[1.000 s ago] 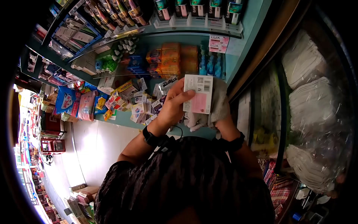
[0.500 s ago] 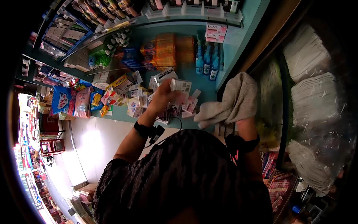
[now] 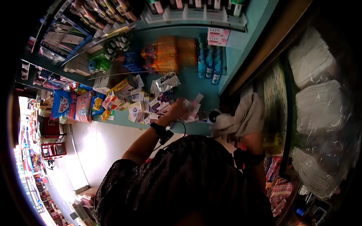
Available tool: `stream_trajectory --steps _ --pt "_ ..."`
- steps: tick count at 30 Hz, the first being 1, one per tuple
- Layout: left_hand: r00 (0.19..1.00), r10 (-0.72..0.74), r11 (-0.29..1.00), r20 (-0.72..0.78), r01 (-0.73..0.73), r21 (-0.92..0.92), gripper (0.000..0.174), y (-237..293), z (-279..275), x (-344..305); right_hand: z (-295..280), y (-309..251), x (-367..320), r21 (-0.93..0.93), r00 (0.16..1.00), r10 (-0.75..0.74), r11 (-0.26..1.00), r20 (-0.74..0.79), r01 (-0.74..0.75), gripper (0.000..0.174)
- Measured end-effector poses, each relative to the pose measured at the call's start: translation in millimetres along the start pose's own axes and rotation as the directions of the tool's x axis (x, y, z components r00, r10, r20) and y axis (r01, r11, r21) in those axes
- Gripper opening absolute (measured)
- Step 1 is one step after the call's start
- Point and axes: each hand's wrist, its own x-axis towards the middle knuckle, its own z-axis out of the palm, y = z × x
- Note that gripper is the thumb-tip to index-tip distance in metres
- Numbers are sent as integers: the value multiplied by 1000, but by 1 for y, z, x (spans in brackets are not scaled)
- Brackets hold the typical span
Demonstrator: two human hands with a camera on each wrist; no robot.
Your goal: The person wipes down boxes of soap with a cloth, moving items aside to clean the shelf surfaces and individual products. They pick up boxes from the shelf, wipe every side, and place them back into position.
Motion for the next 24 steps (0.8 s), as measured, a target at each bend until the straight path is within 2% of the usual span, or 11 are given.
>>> stream_trajectory --steps 2,5,8,9,12,14,15,16,19,20,24 --pt "998 30 993 -55 -36 -114 33 -12 26 6 -9 -24 8 -84 989 133 987 -69 -139 19" --pt "996 -72 901 -53 43 -432 32 -34 75 14 1 -62 22 -104 862 286 928 -418 -358 23" --pt "1000 8 982 30 -2 -189 34 -67 133 27 -6 -66 16 -25 831 366 910 -420 -413 16" --pt "996 -71 970 51 81 -231 35 -60 124 27 -7 -67 14 20 811 384 908 -442 -419 14" --pt "968 -238 924 79 251 -288 39 -39 98 25 -29 -73 9 -21 934 224 971 -278 -239 28" --pt "944 -310 884 112 329 -333 43 -39 98 26 -42 -45 -2 -1 999 -11 1000 -47 11 43" --pt "929 -347 859 129 370 -354 45 -41 100 25 -45 -46 -3 1 1000 -26 1000 -8 26 46" --pt "966 -257 914 30 253 -316 48 -46 107 23 -49 -48 -2 6 999 -41 999 32 41 48" --pt "960 -278 887 48 275 -370 45 -50 111 21 -43 -41 -10 45 997 -57 997 43 55 46" --pt "933 -331 812 144 359 -460 47 -47 104 22 -39 -37 -13 62 998 -57 997 30 55 44" --pt "949 -303 899 93 317 -303 48 -52 114 23 -39 -42 -15 106 998 49 993 47 -54 51"
